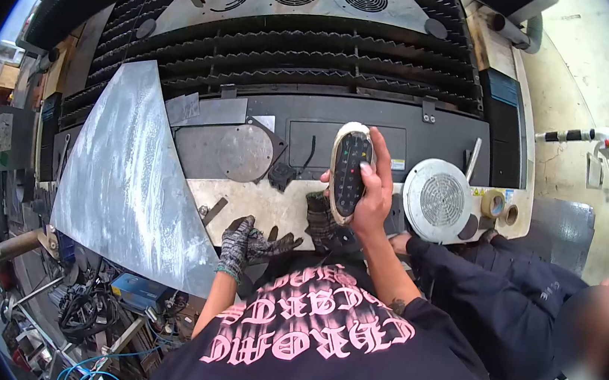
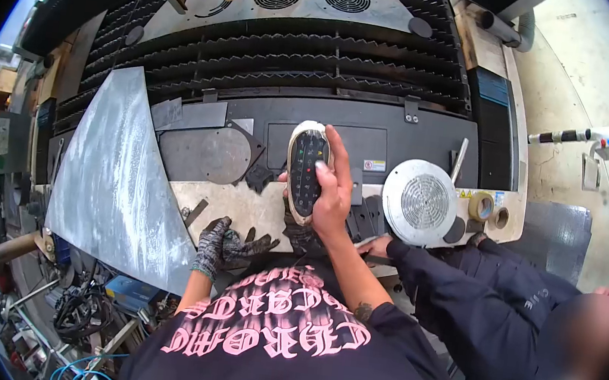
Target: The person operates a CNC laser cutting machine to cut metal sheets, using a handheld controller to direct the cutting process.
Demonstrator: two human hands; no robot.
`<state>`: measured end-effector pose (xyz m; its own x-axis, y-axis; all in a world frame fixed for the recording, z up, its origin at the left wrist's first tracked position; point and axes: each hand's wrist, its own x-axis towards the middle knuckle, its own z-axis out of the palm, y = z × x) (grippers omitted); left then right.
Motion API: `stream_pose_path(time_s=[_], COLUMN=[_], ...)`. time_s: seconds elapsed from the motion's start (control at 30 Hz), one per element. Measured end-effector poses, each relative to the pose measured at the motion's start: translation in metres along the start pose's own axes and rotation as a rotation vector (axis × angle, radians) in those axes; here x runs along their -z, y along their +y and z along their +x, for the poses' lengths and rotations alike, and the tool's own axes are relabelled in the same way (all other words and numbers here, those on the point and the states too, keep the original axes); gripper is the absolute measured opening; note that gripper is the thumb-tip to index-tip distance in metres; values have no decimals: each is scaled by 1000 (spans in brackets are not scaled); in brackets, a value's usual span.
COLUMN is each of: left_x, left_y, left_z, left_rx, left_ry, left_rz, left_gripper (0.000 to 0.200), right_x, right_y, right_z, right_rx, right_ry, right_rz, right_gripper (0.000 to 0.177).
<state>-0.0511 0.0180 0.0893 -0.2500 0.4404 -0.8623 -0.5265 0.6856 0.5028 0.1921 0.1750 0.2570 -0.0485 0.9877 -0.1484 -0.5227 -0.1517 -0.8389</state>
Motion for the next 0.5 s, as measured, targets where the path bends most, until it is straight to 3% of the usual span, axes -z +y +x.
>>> stream_pose_path(time_s=[0.1,0.23,0.37,0.5], left_x=[3,21,22,17], left_y=[-9,-40,-48,-53], left_z=[-20,-13,-35,-71], left_rx=[-110,-255,-292,-198], left_ry=[58,-31,-168,-272], left_rz=[94,179,150,180], left_gripper=[27,37,44,57], right_x=[6,23,42,69], right_y=[-12,-15,-13,-1], right_z=[-26,-50,-73,-88], right_rx=[48,131,163,192], right_ry=[9,53,78,112], right_rz=[-8,-8,-21,20], right_gripper=[56,51,50,46])
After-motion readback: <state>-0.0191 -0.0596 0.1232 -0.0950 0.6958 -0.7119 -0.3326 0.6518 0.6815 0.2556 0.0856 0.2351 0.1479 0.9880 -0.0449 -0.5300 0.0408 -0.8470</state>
